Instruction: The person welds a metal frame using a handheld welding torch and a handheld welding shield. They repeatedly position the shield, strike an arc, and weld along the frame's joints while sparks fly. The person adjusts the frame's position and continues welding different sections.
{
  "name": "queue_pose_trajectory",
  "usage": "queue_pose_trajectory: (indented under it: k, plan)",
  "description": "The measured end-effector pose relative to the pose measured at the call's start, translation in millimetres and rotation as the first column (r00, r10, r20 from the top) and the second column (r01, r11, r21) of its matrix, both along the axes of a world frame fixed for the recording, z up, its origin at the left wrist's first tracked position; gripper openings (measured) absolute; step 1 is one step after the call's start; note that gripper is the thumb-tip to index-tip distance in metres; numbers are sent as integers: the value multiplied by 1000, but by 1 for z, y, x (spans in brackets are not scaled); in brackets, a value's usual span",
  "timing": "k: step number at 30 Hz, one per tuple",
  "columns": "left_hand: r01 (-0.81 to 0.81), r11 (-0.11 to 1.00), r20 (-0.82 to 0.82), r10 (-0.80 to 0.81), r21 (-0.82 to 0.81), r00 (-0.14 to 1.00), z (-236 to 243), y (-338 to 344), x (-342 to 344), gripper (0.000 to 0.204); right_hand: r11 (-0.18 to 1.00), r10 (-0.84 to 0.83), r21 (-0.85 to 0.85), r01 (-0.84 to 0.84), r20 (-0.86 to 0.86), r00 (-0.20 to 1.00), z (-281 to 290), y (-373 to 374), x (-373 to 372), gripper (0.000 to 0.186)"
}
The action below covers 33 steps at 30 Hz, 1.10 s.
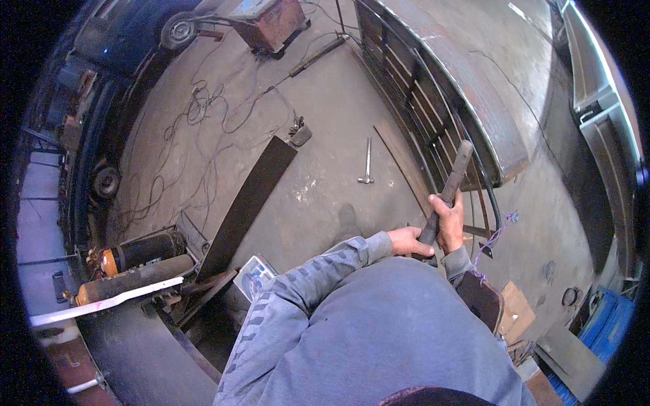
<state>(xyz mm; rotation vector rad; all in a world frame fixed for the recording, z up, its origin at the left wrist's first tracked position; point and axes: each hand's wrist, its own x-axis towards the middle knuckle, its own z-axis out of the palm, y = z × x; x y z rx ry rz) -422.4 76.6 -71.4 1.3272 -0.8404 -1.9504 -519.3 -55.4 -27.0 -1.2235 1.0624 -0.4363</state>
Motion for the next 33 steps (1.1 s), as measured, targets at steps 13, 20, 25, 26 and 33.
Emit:
queue_pose_trajectory:
  k: [13,20,25,26,33]
  plan:
    - [-103,994,171,109,-44,979,31,23,136,50,943,331,42,-331,14,944,7,29,101,38]
    - [-69,995,217,84,-76,973,74,-6,177,50,956,241,111,-272,231,943,37,0,144,35]
    - [-169,978,260,196,-122,945,41,15,232,43,928,122,251,-275,494,861,26,-27,178,46]
    - [-146,978,305,187,-152,934,32,21,245,41,919,153,236,-316,525,837,27,-39,184,46]
    - [-628,734,175,675,-258,717,118,31,287,60,895,184,284,-346,470,863,34,-98,208,62]
